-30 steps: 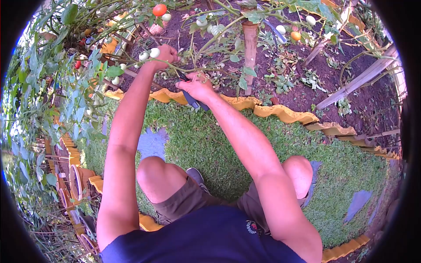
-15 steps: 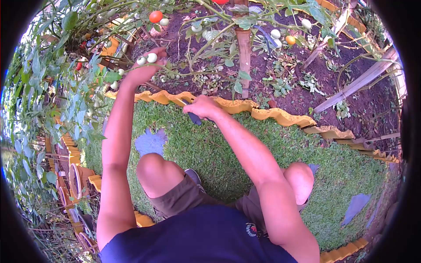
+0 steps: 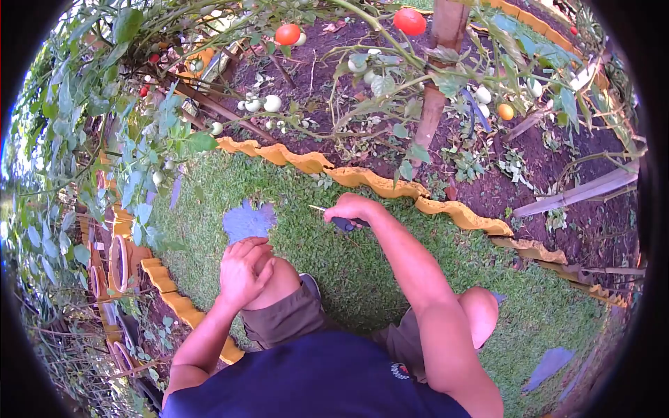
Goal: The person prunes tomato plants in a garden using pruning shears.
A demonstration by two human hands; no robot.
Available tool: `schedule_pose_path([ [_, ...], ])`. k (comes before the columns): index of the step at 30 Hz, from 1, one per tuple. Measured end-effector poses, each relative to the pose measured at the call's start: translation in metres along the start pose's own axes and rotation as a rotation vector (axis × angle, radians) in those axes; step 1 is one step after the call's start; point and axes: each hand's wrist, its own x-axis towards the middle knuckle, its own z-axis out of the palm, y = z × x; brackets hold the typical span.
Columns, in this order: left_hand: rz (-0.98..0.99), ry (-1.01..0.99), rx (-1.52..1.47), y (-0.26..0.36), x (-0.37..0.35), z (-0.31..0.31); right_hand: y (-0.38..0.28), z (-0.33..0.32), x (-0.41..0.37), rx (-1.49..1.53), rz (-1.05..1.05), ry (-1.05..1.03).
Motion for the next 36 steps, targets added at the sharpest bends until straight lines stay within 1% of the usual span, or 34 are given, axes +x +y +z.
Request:
schedule_pose_path([
  [5,0.059,-0.06,-0.003,-0.01,0.005,0.0,0.007,-0.007,0.01,0.229,-0.072,-0.012],
  [8,0.063,-0.072,-0.002,-0.011,0.007,0.001,0.01,-0.014,0.015,0.5,-0.114,-0.003],
  [13,0.055,-0.036,-0.003,-0.013,0.004,-0.001,-0.002,-0.036,-0.001,0.805,-0.202,0.017],
  [16,0.036,-0.033,-0.013,-0.018,0.004,0.0,-0.012,-0.05,0.006,0.866,-0.241,0.011],
  [17,0.031,-0.033,-0.02,-0.02,0.004,0.0,-0.016,-0.054,0.01,0.841,-0.31,0.026],
  [20,0.016,-0.042,-0.042,-0.023,0.008,0.002,-0.041,-0.073,0.012,0.839,-0.397,-0.014],
  [21,0.014,-0.05,-0.049,-0.025,0.009,0.002,-0.048,-0.079,0.019,0.826,-0.329,-0.014],
  [24,0.022,-0.057,-0.058,-0.028,0.011,0.003,-0.054,-0.094,0.036,0.77,-0.448,-0.05],
  [25,0.022,-0.054,-0.064,-0.029,0.012,0.003,-0.057,-0.096,0.035,0.746,-0.408,-0.011],
  [29,0.007,-0.04,-0.083,-0.032,0.012,0.003,-0.066,-0.105,0.033,0.684,-0.491,-0.106],
  [36,0.0,-0.045,-0.088,-0.034,0.012,0.002,-0.074,-0.108,0.029,0.69,-0.566,-0.151],
])
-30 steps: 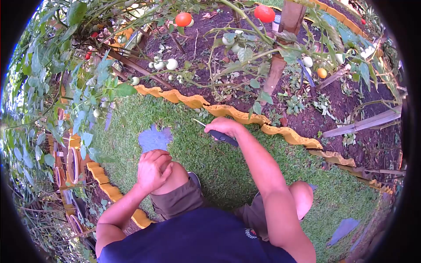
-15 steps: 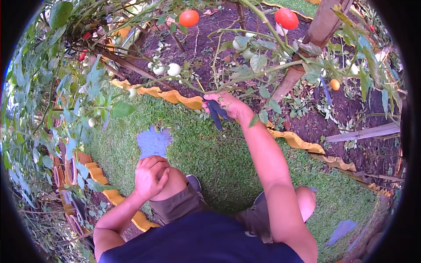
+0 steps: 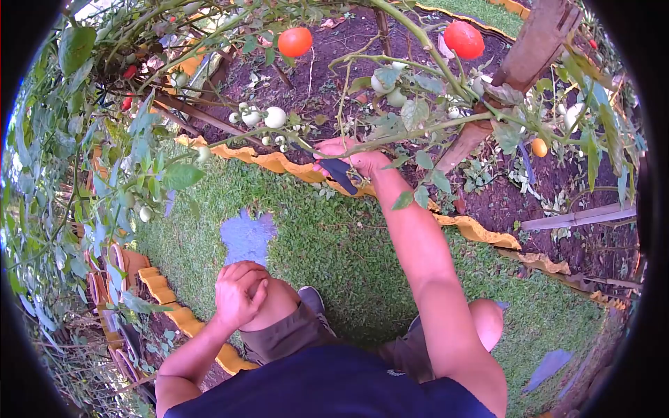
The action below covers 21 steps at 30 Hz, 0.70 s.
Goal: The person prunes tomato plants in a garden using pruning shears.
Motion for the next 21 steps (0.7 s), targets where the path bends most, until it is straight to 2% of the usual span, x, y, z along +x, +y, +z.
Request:
schedule_pose_path([
  [8,0.002,0.007,0.002,0.0,0.0,-0.003,0.001,0.005,0.019,-0.015,-0.112,0.038],
  [15,-0.01,0.005,-0.008,-0.001,0.001,-0.002,0.011,-0.005,0.032,-0.013,-0.091,0.066],
  [18,-0.004,0.006,-0.008,-0.001,0.002,-0.001,0.015,-0.006,0.037,-0.09,-0.16,0.084],
  [21,0.016,-0.003,0.004,-0.002,0.005,0.001,0.009,0.0,0.027,-0.057,-0.12,0.17],
])
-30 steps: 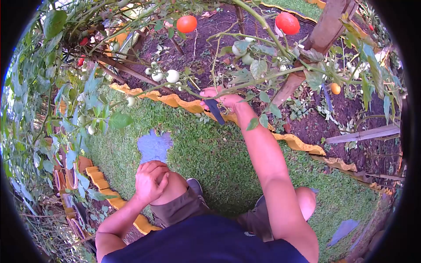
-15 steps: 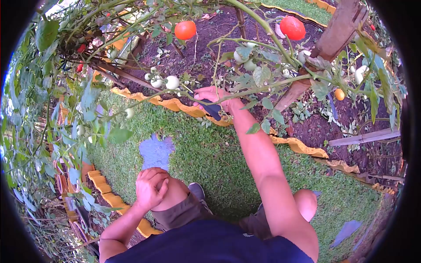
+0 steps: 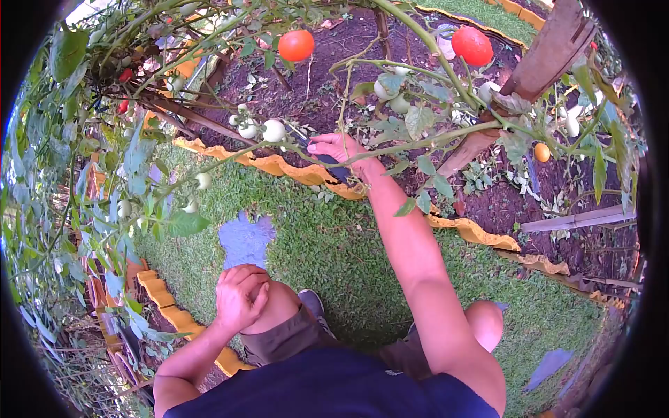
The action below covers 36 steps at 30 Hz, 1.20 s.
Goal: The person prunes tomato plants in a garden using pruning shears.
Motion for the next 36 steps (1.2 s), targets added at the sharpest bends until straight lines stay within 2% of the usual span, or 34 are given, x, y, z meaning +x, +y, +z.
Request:
schedule_pose_path([
  [3,0.008,-0.006,-0.003,-0.001,0.003,0.003,0.002,0.003,-0.009,0.154,0.039,0.131],
  [7,-0.002,-0.028,-0.041,-0.001,0.008,-0.005,0.049,-0.002,-0.007,0.31,0.048,0.403],
  [8,0.013,-0.005,-0.027,0.001,0.011,-0.011,0.043,-0.001,-0.014,0.375,0.209,0.429],
  [10,0.008,0.008,-0.016,-0.003,0.011,-0.019,0.063,0.017,-0.028,0.519,0.148,0.469],
  [12,-0.13,-0.077,-0.061,0.001,0.01,-0.034,0.051,0.042,-0.054,0.513,0.422,0.527],
  [13,-0.198,-0.122,-0.085,0.003,0.007,-0.041,0.063,0.057,-0.068,0.588,0.459,0.548],
  [14,-0.206,-0.146,-0.064,0.002,0.004,-0.045,0.071,0.071,-0.08,0.663,0.49,0.572],
  [15,-0.163,-0.132,-0.053,-0.008,-0.006,-0.038,0.058,0.086,-0.094,0.596,0.607,0.626],
  [16,-0.115,-0.113,-0.043,-0.025,-0.019,-0.026,0.047,0.106,-0.113,0.658,0.589,0.697],
  [17,-0.066,-0.093,-0.036,-0.035,-0.031,-0.017,0.115,0.113,-0.116,0.687,0.512,0.696],
  [19,-0.109,-0.099,-0.071,-0.034,-0.053,-0.002,0.128,0.136,-0.156,0.494,0.68,0.785],
  [20,-0.118,-0.106,-0.088,-0.032,-0.058,0.001,0.095,0.148,-0.192,0.338,0.59,0.725],
  [21,-0.175,-0.227,-0.003,-0.012,-0.051,-0.02,0.078,0.158,-0.23,0.182,0.497,0.68],
  [23,-0.251,-0.491,0.186,0.029,-0.037,-0.062,0.065,0.173,-0.264,0.518,0.776,0.745],
  [24,-0.085,-0.502,0.28,0.023,-0.052,-0.05,0.043,0.178,-0.289,0.534,0.771,0.788],
  [25,0.075,-0.502,0.368,0.04,-0.051,-0.067,0.015,0.181,-0.316,0.541,0.767,0.826],
  [26,0.198,-0.795,0.505,0.059,-0.054,-0.083,-0.014,0.183,-0.344,0.543,0.765,0.861],
  [28,0.223,-0.828,0.308,0.11,-0.072,-0.114,-0.077,0.18,-0.407,0.564,0.704,0.939],
  [29,0.232,-0.845,0.216,0.132,-0.082,-0.134,-0.105,0.175,-0.439,0.568,0.758,0.95],
  [30,0.159,-0.957,0.038,0.156,-0.085,-0.164,-0.131,0.173,-0.469,0.543,0.756,1.04],
  [32,0.015,-1.147,-0.336,0.199,-0.08,-0.227,-0.202,0.174,-0.529,0.271,0.835,1.206],
  [35,-0.023,-1.036,-0.58,0.214,-0.104,-0.267,-0.226,0.157,-0.638,-0.083,1.025,1.274],
  [36,-0.031,-0.923,-0.592,0.216,-0.107,-0.288,-0.248,0.161,-0.662,-0.248,1.095,1.302],
])
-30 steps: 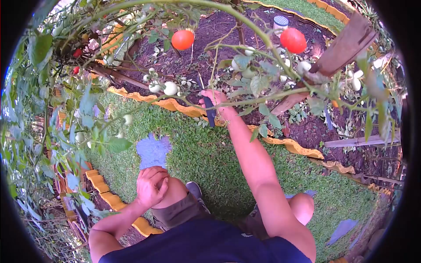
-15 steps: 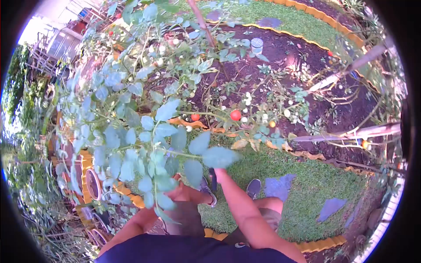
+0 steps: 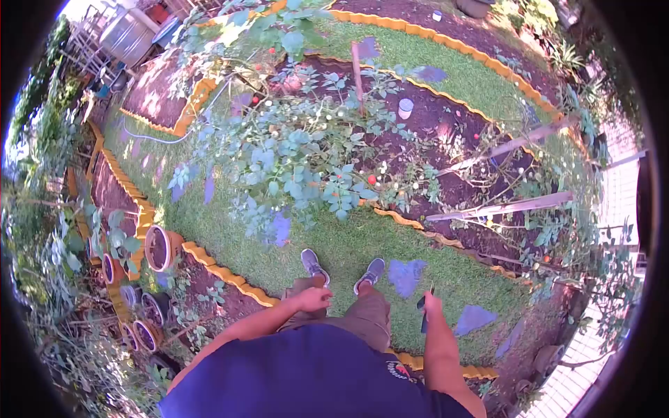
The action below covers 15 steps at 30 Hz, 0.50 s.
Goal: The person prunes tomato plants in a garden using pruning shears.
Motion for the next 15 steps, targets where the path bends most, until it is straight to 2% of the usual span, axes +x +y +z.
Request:
schedule_pose_path([
  [2,-0.008,0.203,-0.136,-0.005,-0.029,-0.005,0.015,-0.055,-0.028,-0.329,-0.008,0.05],
  [4,-0.049,0.404,-0.273,-0.015,-0.058,-0.018,0.035,-0.081,-0.023,-0.601,0.038,0.015],
  [5,-0.097,0.502,-0.352,-0.017,-0.082,-0.024,0.034,-0.088,-0.033,-0.678,0.023,-0.01],
  [7,-0.238,0.675,-0.319,-0.036,-0.127,-0.023,0.043,-0.08,-0.047,-0.836,-0.053,-0.029],
  [8,-0.328,0.69,-0.327,-0.073,-0.141,-0.005,0.042,-0.069,-0.055,-0.909,-0.115,-0.02],
  [10,-0.517,0.643,-0.301,-0.129,-0.182,0.041,0.028,-0.038,-0.075,-0.756,0.001,-0.162],
  [12,-0.705,0.547,-0.229,-0.169,-0.221,0.087,0.019,0.009,-0.083,-0.544,-0.137,-0.166],
  [14,-0.872,0.446,-0.191,-0.212,-0.255,0.137,-0.017,0.063,-0.128,-0.562,-0.286,-0.188],
  [15,-0.913,0.412,-0.218,-0.229,-0.268,0.152,-0.045,0.087,-0.183,-0.643,-0.427,-0.124],
])
